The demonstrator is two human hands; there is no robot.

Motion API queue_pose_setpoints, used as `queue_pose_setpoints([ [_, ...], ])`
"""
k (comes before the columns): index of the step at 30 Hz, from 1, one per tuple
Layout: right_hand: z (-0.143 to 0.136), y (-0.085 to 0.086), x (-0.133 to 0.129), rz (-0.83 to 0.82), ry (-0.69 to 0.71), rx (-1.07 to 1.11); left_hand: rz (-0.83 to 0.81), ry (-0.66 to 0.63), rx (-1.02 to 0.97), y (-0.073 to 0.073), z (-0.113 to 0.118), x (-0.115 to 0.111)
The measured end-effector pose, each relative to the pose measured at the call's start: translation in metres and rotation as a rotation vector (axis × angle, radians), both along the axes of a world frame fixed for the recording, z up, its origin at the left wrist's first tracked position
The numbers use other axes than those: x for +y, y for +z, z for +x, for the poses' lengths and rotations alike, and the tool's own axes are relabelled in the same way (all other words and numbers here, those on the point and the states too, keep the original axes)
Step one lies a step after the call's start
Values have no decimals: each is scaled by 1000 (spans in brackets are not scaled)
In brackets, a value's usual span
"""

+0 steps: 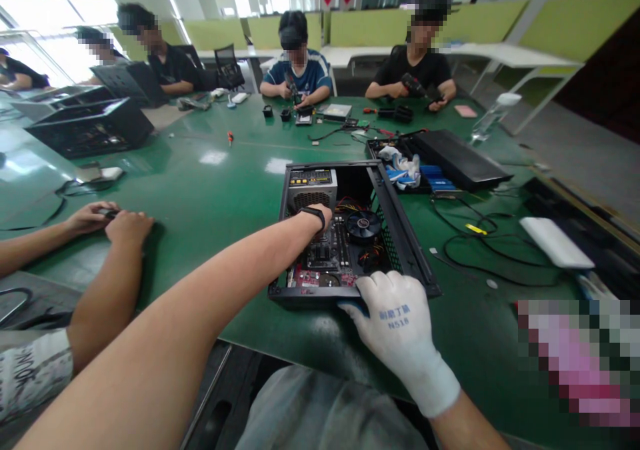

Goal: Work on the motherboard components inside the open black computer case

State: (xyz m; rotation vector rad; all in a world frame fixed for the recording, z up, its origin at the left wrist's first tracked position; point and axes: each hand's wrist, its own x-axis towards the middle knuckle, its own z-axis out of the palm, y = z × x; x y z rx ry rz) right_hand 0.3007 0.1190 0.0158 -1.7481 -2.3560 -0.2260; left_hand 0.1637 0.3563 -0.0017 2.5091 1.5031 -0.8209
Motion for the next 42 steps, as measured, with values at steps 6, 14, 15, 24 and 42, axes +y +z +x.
queue_pose_setpoints([
  [6,0,4,0,-9,-2,-9,-3,-3,-19,3,1,-1],
  [14,0,4,-1,-25,0,-5,-19,10,-23,6,0,-4],
  [15,0,4,-1,-28,-1,-5,-21,12,-22,7,0,-5],
  [24,0,3,-1,-4,2,8,-14,-18,-19,4,1,-3],
  [42,2,-3,2,34,25,-4,-2,-28,29,3,4,-2],
])
